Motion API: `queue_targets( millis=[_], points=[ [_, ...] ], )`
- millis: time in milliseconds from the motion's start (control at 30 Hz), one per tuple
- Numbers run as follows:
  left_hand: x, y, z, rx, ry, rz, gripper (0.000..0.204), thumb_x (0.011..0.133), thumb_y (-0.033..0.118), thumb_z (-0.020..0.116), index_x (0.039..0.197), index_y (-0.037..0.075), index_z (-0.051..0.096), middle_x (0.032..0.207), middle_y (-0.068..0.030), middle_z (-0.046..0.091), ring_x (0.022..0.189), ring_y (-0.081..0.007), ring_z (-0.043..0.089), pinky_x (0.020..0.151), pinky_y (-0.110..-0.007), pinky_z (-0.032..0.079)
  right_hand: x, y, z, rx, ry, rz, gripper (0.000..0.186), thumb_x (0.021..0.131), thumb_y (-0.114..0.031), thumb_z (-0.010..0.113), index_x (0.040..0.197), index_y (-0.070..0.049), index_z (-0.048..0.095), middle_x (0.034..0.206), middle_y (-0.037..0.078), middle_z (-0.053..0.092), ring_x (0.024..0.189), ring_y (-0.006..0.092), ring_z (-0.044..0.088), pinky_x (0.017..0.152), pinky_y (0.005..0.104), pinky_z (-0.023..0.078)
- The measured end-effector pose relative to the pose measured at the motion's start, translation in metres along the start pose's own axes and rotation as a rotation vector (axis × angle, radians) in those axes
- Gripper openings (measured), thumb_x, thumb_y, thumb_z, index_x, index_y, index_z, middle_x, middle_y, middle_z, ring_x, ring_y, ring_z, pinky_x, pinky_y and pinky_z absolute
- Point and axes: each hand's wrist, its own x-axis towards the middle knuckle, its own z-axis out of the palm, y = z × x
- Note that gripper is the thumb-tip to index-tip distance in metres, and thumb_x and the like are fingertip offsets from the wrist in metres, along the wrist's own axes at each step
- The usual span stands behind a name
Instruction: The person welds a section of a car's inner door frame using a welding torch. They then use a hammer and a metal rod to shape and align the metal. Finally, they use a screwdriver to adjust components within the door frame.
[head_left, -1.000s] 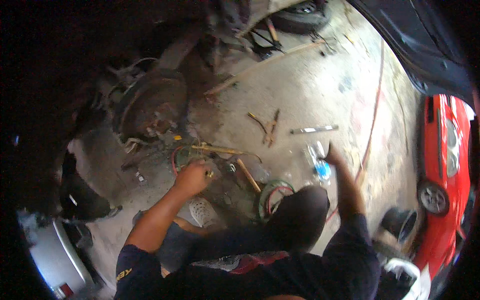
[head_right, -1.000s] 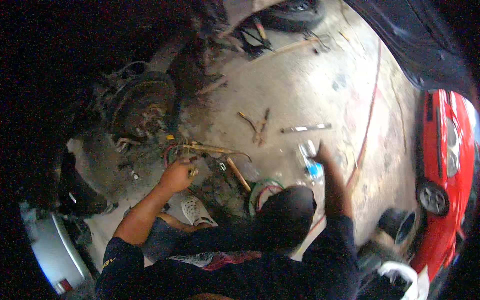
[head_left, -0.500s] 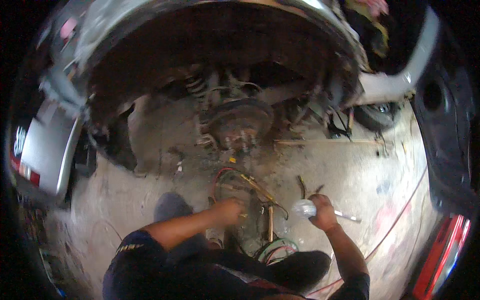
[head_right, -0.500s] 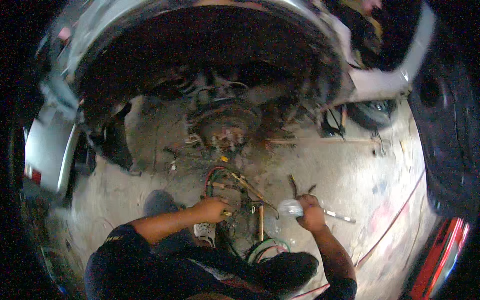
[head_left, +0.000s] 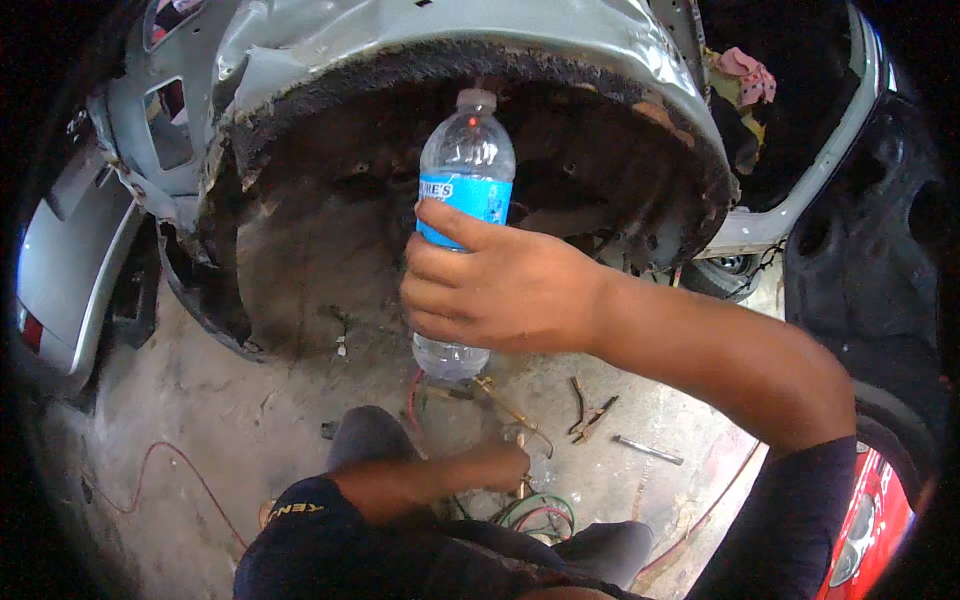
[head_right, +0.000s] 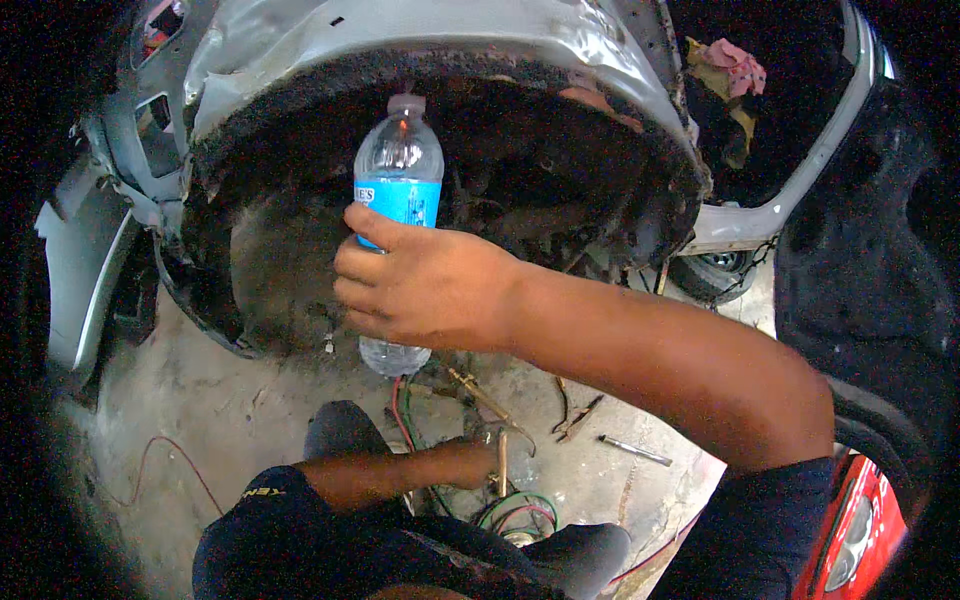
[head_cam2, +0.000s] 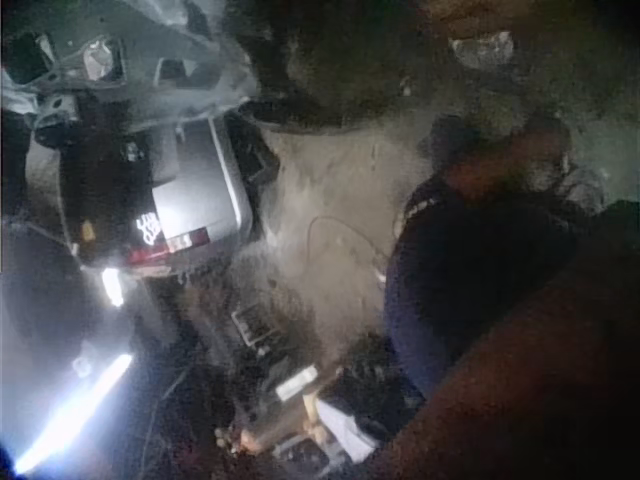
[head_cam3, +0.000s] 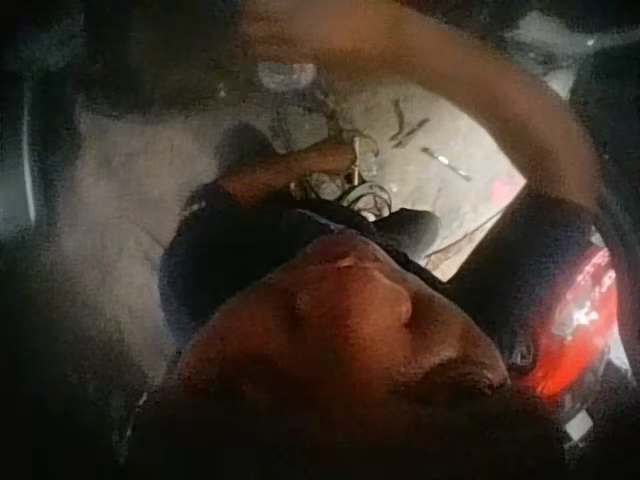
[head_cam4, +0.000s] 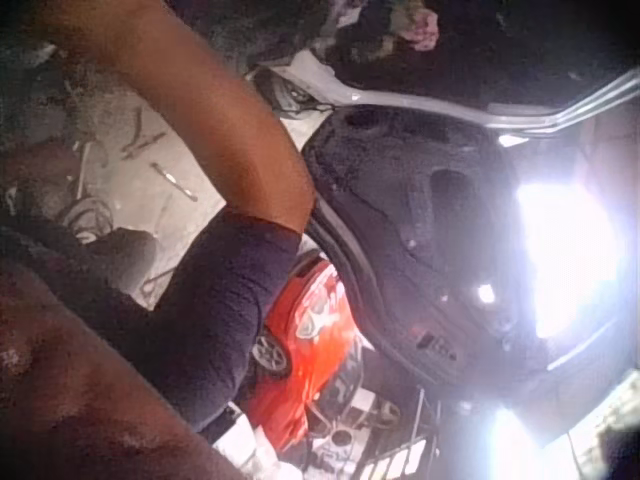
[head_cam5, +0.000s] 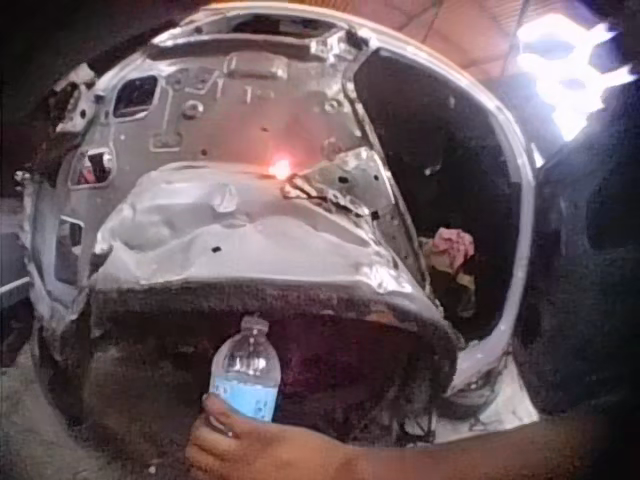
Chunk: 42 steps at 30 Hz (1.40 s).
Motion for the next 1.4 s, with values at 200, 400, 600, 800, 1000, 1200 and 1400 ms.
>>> queue_targets(
  millis=[200, 400, 600, 800, 1000, 1200, 1400],
  points=[
    [-0.001, 0.015, -0.017, 0.087, -0.059, 0.135, 0.024, 0.077, 0.017, 0.068, 0.089, -0.001, 0.077, 0.091, -0.0247, 0.074, 0.086, -0.0423, 0.073, 0.077, -0.053, 0.058, 0.001, 0.019, 0.017, 0.055, -0.092, -0.032, 0.012, 0.079, -0.022, 0.064, 0.088, -0.014, 0.067, 0.092, 0.001, 0.06, 0.102, 0.0223, 0.06, 0.115, 0.0502, 0.039],
    [-0.016, 0.017, -0.03, 0.061, -0.049, 0.111, 0.026, 0.081, 0.022, 0.071, 0.092, -0.001, 0.077, 0.088, -0.0245, 0.074, 0.083, -0.0425, 0.073, 0.076, -0.052, 0.058, 0.004, 0.045, 0.005, 0.028, -0.059, 0.046, 0.013, 0.081, -0.019, 0.061, 0.091, -0.012, 0.064, 0.093, 0.003, 0.058, 0.1, 0.0225, 0.061, 0.114, 0.0549, 0.041],
    [-0.024, 0.02, -0.052, 0.078, -0.076, 0.096, 0.026, 0.079, 0.021, 0.072, 0.089, -0.002, 0.076, 0.088, -0.0245, 0.074, 0.083, -0.042, 0.074, 0.075, -0.051, 0.059, 0.004, 0.03, 0.013, 0.233, -0.06, 0.07, 0.013, 0.081, -0.018, 0.061, 0.093, -0.013, 0.062, 0.089, 0.002, 0.054, 0.097, 0.0208, 0.061, 0.115, 0.0571, 0.042],
    [-0.025, 0.013, -0.049, 0.026, -0.059, 0.111, 0.029, 0.082, 0.025, 0.072, 0.092, -0.001, 0.077, 0.092, -0.0256, 0.074, 0.087, -0.042, 0.074, 0.079, -0.052, 0.059, 0.004, 0.02, 0.004, 0.158, -0.153, -0.009, 0.009, 0.08, -0.022, 0.062, 0.083, -0.014, 0.065, 0.086, 0.001, 0.057, 0.098, 0.0206, 0.061, 0.111, 0.0565, 0.042],
    [-0.014, 0.0, -0.037, 0.032, -0.061, 0.111, 0.031, 0.083, 0.029, 0.072, 0.094, 0.001, 0.077, 0.092, -0.0255, 0.074, 0.088, -0.043, 0.073, 0.08, -0.053, 0.058, 0.004, 0.043, -0.012, 0.038, -0.018, 0.021, 0.01, 0.078, -0.022, 0.062, 0.078, -0.013, 0.065, 0.085, 0.001, 0.058, 0.096, 0.0217, 0.061, 0.11, 0.0525, 0.043],
    [-0.011, -0.009, -0.054, -0.181, 0.048, -0.02, 0.041, 0.086, 0.039, 0.071, 0.103, 0.002, 0.075, 0.099, -0.0254, 0.073, 0.091, -0.0413, 0.073, 0.081, -0.052, 0.058, -0.012, 0.024, -0.012, 0.125, -0.102, 0.015, 0.011, 0.076, -0.018, 0.064, 0.085, -0.011, 0.065, 0.089, 0.001, 0.056, 0.095, 0.0212, 0.061, 0.116, 0.0572, 0.04],
    [-0.04, -0.041, -0.119, -1.692, 0.321, 0.139, 0.057, 0.094, 0.048, 0.065, 0.133, 0.007, 0.056, 0.129, -0.0168, 0.062, 0.112, -0.0306, 0.066, 0.093, -0.045, 0.055, -0.063, -0.055, 0.007, 0.336, -0.048, 0.268, 0.014, 0.082, -0.022, 0.061, 0.094, -0.014, 0.063, 0.104, 0.003, 0.06, 0.112, 0.0214, 0.061, 0.116, 0.0658, 0.037]
  ],
)
